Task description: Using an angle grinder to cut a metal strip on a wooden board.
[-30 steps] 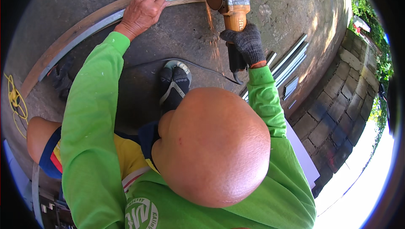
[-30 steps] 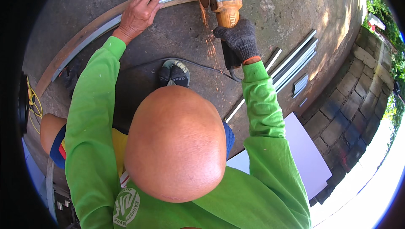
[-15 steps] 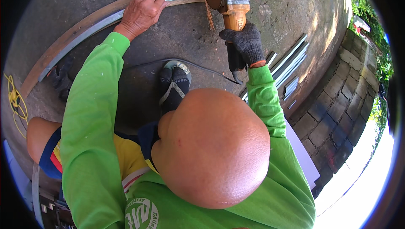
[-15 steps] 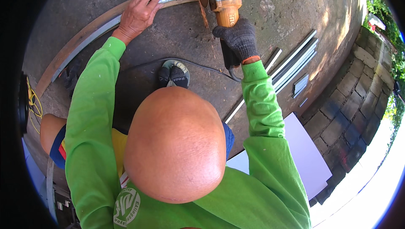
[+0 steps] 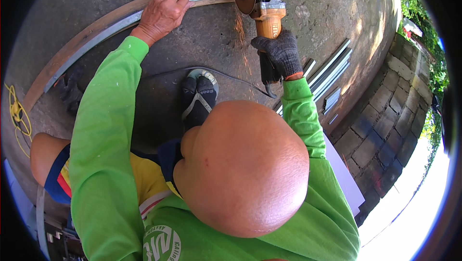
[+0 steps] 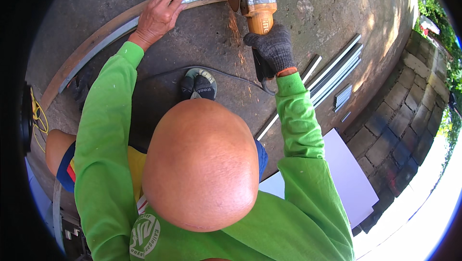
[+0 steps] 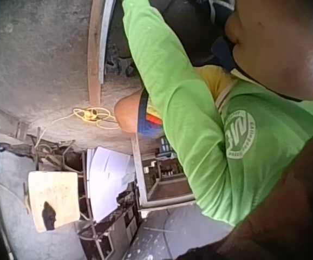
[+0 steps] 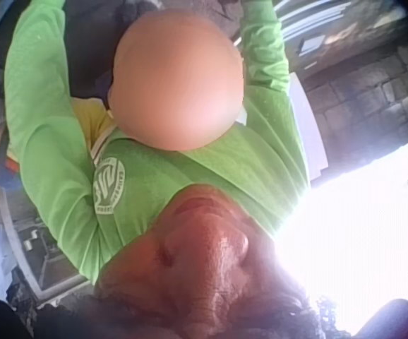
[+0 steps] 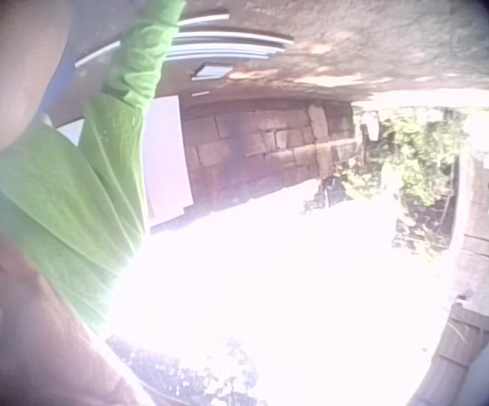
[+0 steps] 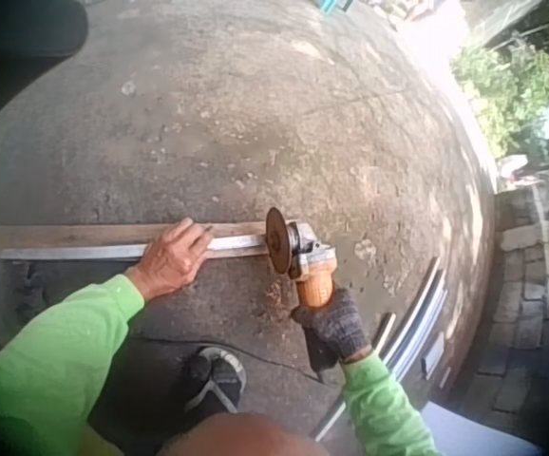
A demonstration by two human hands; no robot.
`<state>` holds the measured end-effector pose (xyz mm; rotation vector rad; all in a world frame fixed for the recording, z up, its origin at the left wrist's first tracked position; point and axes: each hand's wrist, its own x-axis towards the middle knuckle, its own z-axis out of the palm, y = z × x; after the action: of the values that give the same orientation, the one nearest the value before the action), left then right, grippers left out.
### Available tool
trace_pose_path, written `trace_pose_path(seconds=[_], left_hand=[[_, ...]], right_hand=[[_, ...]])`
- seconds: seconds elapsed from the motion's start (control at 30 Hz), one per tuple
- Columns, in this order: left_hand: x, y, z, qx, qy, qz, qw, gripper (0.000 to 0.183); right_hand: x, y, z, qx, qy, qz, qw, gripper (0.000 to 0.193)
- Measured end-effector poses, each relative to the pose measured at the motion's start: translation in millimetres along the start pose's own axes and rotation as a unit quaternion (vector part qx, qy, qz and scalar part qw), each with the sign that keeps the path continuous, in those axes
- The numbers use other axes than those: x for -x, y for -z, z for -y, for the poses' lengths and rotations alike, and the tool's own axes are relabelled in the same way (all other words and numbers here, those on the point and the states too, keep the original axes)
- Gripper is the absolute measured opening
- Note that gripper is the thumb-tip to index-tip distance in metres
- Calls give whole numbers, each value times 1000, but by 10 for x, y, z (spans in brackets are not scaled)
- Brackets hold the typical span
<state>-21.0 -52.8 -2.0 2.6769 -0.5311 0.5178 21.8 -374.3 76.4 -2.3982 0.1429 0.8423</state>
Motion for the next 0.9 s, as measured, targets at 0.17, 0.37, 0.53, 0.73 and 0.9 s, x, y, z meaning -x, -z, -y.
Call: trace_pose_path(seconds=[0.17,0.37,0.53,0.73,0.9], left_hand=[[16,3,11,-15,2,8,1000,32],[-7,6,-2,-19,-4,6,1000,31],[-5,5,-9,-9,2,3,1000,30],[-3,7,-13,-5,2,3,1000,30],[-1,3,3,-4,2,3,1000,30]], right_hand=[[-37,5,87,20,4,3,1000,53],[-121,-9,55,20,32,-20,999,57],[-200,-34,30,0,-10,-8,1000,60],[-128,-7,65,22,-5,-9,1000,60],[-112,-15,31,17,-4,-5,1000,62]])
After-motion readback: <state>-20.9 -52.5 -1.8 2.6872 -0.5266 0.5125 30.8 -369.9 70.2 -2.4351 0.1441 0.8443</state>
